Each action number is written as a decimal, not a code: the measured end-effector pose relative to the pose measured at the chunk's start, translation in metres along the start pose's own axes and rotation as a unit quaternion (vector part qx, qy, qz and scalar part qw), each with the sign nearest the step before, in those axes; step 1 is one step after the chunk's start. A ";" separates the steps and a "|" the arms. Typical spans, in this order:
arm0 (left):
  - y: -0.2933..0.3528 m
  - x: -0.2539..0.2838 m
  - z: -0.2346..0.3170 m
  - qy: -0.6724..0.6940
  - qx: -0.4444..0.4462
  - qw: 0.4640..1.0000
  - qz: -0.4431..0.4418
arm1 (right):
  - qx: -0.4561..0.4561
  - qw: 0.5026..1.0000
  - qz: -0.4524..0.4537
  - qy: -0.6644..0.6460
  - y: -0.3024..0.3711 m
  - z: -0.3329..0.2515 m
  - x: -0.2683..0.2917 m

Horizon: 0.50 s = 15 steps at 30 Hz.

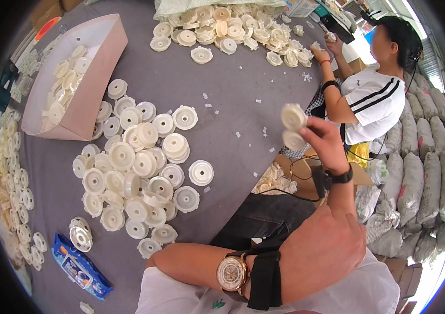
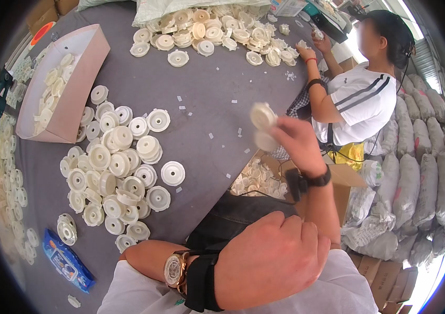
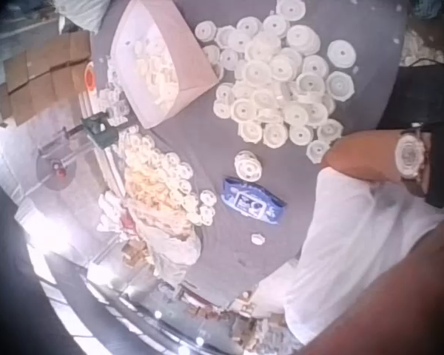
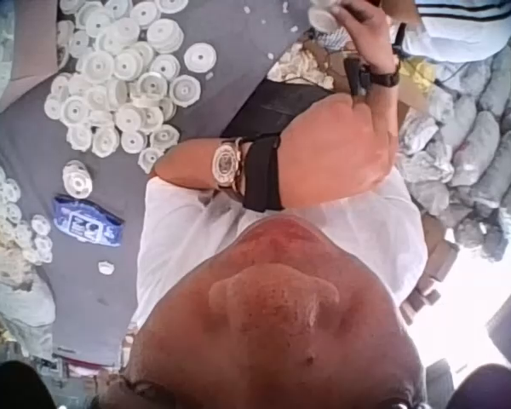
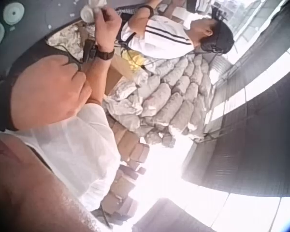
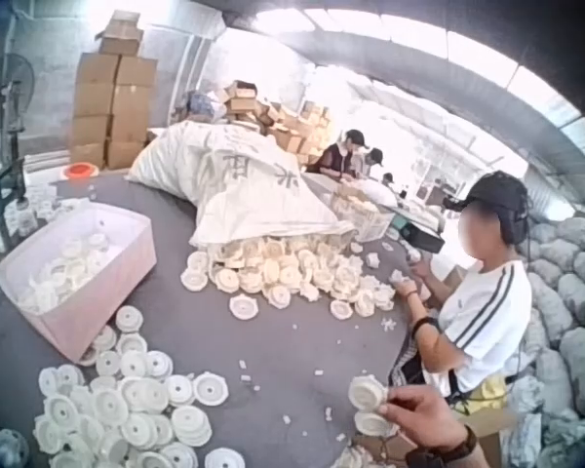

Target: Assembling white plastic circular components by matching and pressing them together at a factory workbench.

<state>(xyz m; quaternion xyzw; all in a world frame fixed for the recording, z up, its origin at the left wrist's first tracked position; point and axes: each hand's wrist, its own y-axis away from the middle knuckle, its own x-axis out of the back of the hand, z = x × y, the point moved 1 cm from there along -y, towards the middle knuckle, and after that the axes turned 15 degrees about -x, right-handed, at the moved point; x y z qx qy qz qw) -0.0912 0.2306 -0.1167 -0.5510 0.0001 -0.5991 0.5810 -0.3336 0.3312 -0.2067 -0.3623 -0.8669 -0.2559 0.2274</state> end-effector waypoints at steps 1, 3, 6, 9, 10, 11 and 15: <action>-0.001 0.002 0.001 -0.002 -0.007 1.000 -0.001 | 0.006 0.998 0.011 0.069 0.008 0.012 0.016; 0.001 0.003 0.002 -0.009 -0.004 1.000 -0.008 | -0.031 0.982 -0.052 0.178 0.022 0.023 0.031; 0.000 0.002 0.004 -0.006 -0.011 1.000 -0.015 | -0.038 0.962 -0.074 0.260 0.033 0.050 0.046; 0.001 0.000 0.004 -0.014 -0.019 1.000 -0.003 | 0.009 0.947 0.003 0.320 0.019 0.044 0.041; 0.001 -0.002 0.004 -0.001 -0.026 1.000 -0.006 | 0.030 0.961 0.011 0.275 0.009 0.030 0.036; 0.001 -0.004 0.004 0.013 -0.032 0.999 -0.010 | 0.051 0.972 0.019 0.228 -0.006 0.018 0.031; 0.004 -0.008 0.007 -0.001 -0.009 1.000 0.029 | 0.123 0.981 -0.018 0.151 -0.104 -0.019 -0.010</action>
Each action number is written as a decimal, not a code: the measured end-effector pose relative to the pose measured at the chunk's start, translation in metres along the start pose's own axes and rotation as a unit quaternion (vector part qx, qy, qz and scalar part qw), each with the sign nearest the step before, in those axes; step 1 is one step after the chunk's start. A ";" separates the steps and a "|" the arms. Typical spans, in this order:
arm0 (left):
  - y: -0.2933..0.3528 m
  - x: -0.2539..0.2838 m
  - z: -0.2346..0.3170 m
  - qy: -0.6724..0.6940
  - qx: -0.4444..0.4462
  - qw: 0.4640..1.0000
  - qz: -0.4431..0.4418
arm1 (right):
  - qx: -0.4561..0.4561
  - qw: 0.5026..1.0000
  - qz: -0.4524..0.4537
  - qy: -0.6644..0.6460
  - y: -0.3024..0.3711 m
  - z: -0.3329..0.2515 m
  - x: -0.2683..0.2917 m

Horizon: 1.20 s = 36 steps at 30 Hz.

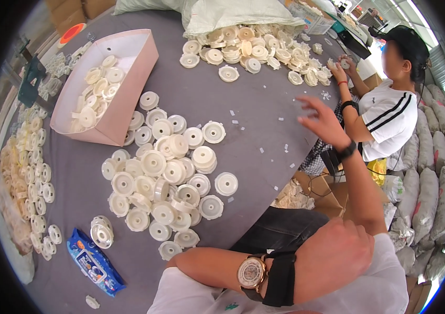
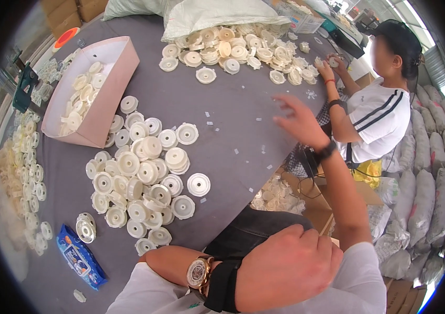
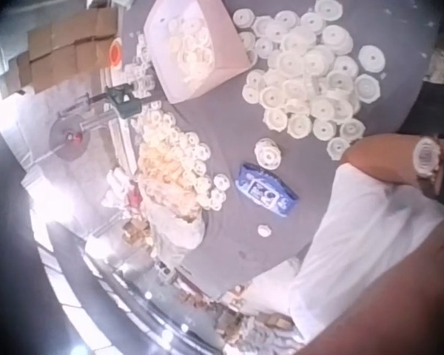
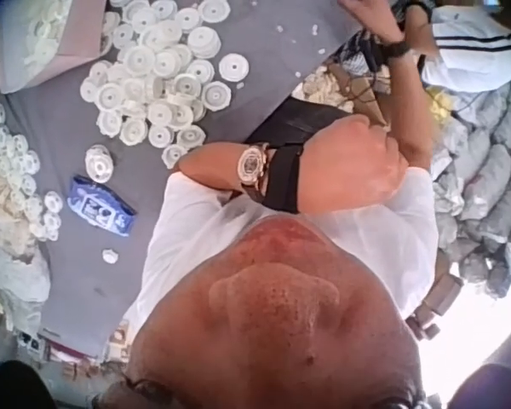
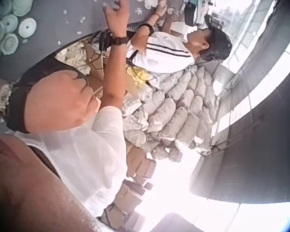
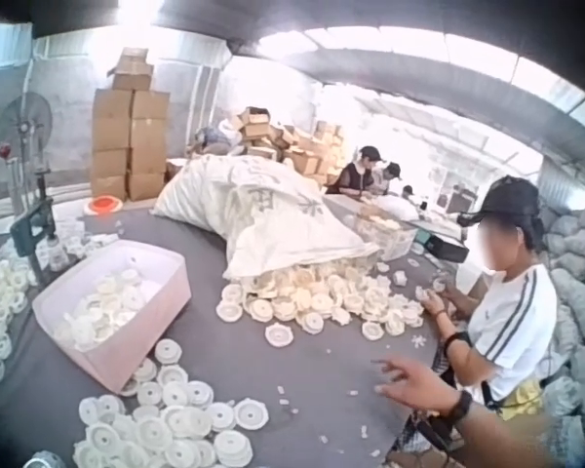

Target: Assembling white plastic circular components by matching and pressing them together at a factory workbench.

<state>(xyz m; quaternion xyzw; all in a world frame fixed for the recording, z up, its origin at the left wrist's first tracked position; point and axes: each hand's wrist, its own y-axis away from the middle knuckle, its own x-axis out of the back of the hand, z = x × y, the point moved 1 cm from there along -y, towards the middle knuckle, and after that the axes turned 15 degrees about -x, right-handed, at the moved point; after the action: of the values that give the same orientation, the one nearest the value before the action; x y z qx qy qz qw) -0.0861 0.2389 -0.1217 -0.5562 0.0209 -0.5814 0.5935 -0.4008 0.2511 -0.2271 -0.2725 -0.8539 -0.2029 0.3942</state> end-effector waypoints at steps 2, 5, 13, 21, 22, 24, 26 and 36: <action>-0.002 0.002 -0.004 -0.021 -0.001 1.000 0.009 | 0.016 0.999 0.027 0.034 -0.055 -0.009 -0.015; -0.006 0.007 -0.007 -0.013 0.014 1.000 0.006 | 0.109 0.971 0.150 0.154 -0.140 0.003 -0.029; -0.004 0.022 -0.019 -0.015 0.028 0.999 0.015 | -0.048 0.976 0.181 0.109 -0.206 0.016 -0.058; -0.006 0.022 -0.020 -0.009 0.031 0.999 0.031 | -0.062 0.978 0.191 0.056 -0.212 0.016 -0.056; -0.006 0.022 -0.020 -0.006 0.034 0.999 0.031 | -0.060 0.978 0.196 0.037 -0.209 0.014 -0.059; -0.005 0.018 -0.021 -0.003 0.037 0.999 0.033 | -0.058 0.978 0.202 0.020 -0.200 0.012 -0.062; -0.004 0.012 -0.020 -0.011 0.034 0.999 -0.002 | 0.014 0.950 0.311 0.030 -0.189 0.012 -0.059; -0.004 0.007 -0.016 -0.007 0.029 1.000 -0.006 | 0.202 0.936 0.273 -0.089 -0.036 -0.101 -0.055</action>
<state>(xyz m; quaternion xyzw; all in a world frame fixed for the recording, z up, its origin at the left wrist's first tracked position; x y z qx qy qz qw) -0.0975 0.2250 -0.1202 -0.5432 -0.0035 -0.5811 0.6060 -0.3365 0.1501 -0.2140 -0.4270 -0.8012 0.1142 0.4034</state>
